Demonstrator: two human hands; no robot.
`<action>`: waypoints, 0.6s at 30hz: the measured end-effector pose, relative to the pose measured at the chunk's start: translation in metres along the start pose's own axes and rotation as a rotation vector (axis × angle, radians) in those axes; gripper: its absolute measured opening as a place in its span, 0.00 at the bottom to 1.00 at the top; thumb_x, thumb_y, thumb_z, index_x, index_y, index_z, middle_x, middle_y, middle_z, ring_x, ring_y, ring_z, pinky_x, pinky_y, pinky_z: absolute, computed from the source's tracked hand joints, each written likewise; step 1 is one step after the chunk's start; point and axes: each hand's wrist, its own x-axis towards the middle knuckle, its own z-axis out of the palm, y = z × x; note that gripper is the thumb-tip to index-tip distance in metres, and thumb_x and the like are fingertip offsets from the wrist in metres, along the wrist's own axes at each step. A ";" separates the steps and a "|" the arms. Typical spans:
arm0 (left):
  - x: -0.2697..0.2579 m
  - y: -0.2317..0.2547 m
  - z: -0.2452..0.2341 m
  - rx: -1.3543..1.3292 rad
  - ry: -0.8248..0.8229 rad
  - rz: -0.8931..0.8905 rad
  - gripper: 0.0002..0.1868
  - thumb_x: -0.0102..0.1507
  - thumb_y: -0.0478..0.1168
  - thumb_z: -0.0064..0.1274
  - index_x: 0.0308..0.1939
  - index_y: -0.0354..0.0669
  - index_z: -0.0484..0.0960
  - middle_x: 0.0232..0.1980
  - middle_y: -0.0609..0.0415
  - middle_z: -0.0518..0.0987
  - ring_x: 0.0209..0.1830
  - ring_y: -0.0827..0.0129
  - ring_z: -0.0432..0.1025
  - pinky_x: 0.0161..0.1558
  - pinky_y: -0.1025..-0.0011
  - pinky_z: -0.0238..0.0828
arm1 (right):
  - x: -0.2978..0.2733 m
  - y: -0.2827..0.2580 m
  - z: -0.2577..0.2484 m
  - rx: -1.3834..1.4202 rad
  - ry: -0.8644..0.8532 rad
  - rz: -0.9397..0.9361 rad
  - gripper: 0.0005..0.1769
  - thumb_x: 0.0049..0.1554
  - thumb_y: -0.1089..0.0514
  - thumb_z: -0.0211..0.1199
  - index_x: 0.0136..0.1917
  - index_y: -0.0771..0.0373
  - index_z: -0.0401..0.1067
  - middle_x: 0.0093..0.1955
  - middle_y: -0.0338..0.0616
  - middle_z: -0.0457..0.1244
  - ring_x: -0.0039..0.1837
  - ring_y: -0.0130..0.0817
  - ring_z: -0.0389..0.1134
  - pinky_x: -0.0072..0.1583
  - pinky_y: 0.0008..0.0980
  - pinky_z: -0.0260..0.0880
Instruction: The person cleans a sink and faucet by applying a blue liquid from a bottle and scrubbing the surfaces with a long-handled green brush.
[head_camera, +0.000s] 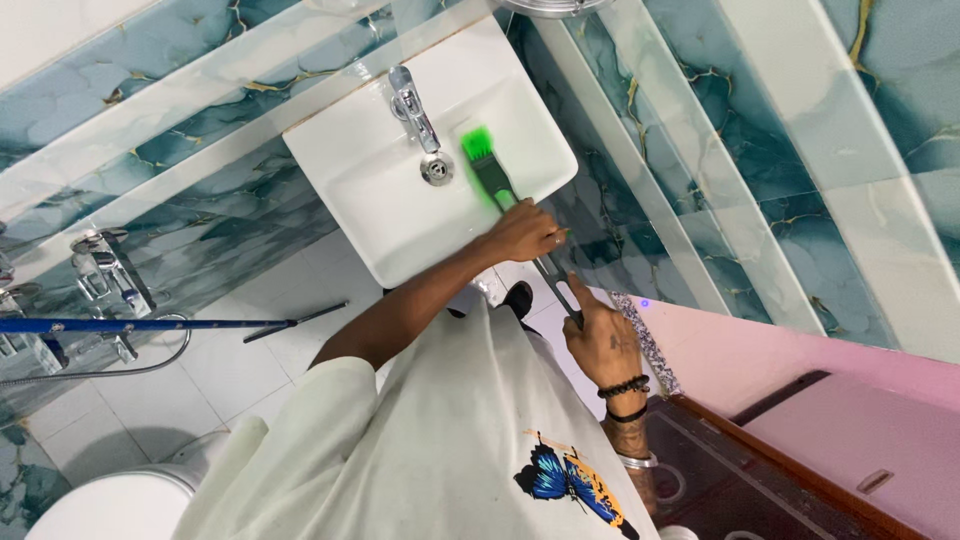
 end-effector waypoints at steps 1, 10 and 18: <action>-0.014 -0.008 -0.002 0.004 0.004 -0.005 0.25 0.65 0.48 0.50 0.16 0.39 0.78 0.22 0.41 0.75 0.26 0.43 0.71 0.42 0.50 0.64 | 0.006 -0.003 0.001 0.046 0.055 -0.042 0.39 0.49 0.63 0.63 0.74 0.54 0.65 0.42 0.62 0.69 0.44 0.57 0.72 0.50 0.49 0.72; -0.050 -0.002 -0.007 -0.023 -0.185 -0.342 0.23 0.64 0.52 0.50 0.22 0.39 0.81 0.26 0.40 0.78 0.29 0.40 0.75 0.37 0.47 0.71 | 0.007 -0.018 -0.026 0.116 -0.035 -0.181 0.28 0.48 0.61 0.68 0.63 0.60 0.75 0.54 0.57 0.70 0.48 0.53 0.74 0.51 0.43 0.73; 0.009 -0.002 -0.005 -0.050 0.616 0.268 0.22 0.73 0.47 0.41 0.34 0.37 0.82 0.30 0.44 0.77 0.34 0.47 0.70 0.43 0.51 0.62 | 0.000 -0.051 -0.041 -0.119 0.131 -0.146 0.24 0.54 0.60 0.69 0.65 0.60 0.77 0.50 0.59 0.70 0.47 0.54 0.73 0.50 0.46 0.72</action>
